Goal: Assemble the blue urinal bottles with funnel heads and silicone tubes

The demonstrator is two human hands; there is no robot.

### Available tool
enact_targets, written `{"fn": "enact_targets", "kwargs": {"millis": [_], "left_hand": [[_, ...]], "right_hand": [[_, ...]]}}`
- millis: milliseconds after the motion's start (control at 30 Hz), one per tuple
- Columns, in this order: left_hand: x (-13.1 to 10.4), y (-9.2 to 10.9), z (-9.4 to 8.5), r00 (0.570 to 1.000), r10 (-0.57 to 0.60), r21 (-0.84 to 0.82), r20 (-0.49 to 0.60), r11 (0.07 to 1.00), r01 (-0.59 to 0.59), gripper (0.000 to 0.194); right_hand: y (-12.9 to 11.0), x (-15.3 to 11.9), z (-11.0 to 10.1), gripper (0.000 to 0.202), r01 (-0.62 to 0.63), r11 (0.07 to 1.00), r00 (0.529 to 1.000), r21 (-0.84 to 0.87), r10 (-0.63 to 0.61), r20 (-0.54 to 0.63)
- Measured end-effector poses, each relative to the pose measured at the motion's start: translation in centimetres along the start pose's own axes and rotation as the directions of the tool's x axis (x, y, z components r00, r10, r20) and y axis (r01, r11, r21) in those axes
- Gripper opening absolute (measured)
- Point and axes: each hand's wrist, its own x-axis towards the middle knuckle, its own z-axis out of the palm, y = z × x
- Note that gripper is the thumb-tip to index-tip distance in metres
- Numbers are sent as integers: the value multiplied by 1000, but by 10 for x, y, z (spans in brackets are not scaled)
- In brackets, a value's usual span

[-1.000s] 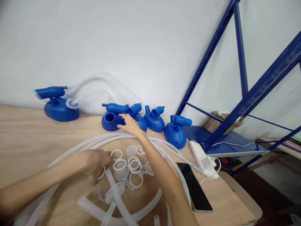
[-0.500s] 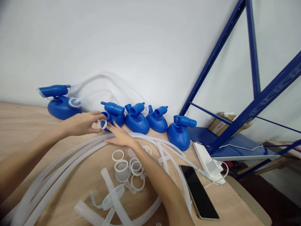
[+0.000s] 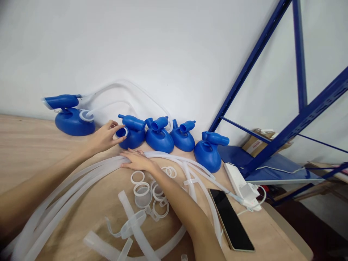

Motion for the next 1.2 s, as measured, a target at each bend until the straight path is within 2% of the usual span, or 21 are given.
{"fn": "enact_targets", "kwargs": {"millis": [233, 367, 567, 667, 733, 800, 833, 900, 967, 1000, 1067, 1133, 1200], "left_hand": [[7, 3, 16, 999, 4, 7, 43, 1000, -5, 64], [10, 4, 12, 997, -27, 38, 73, 999, 24, 66], [1, 11, 5, 994, -84, 88, 72, 993, 78, 58], [-1, 11, 7, 987, -137, 43, 80, 990, 134, 51], [1, 6, 7, 983, -152, -18, 100, 988, 155, 47], [5, -4, 3, 980, -155, -90, 123, 982, 167, 41], [8, -12, -1, 978, -158, -130, 133, 976, 175, 38], [11, -29, -12, 973, -171, -220, 156, 954, 203, 31], [13, -47, -25, 965, -193, -312, 177, 919, 241, 23], [13, -55, -31, 961, -204, -355, 187, 898, 260, 20], [12, -67, -40, 954, -221, -432, 203, 854, 290, 15], [11, -73, -44, 949, -223, -494, 221, 814, 306, 13], [11, -74, -45, 949, -209, -542, 237, 782, 308, 15]], "right_hand": [[9, 5, 1, 63, 38, 999, 999, -19, -38, 13], [11, 6, 2, 61, 56, 998, 998, -3, -56, -22], [12, 7, 6, 61, 45, 999, 998, 8, -44, -53], [14, 8, 8, 62, 51, 996, 994, 71, -44, -102], [16, 11, 7, 59, 47, 982, 985, 182, -15, -173], [20, 14, 6, 49, 21, 947, 950, 322, 81, -300], [23, 15, 4, 43, 3, 925, 913, 381, 153, -377], [29, 16, 0, 38, -33, 894, 807, 448, 288, -516], [35, 13, -5, 44, -60, 887, 719, 457, 356, -597], [38, 11, -7, 50, -63, 893, 700, 446, 358, -617], [42, 7, -9, 63, -44, 915, 707, 400, 311, -635], [42, 2, -9, 78, -16, 940, 755, 341, 234, -613], [42, 1, -8, 95, -1, 949, 820, 316, 182, -543]]}}
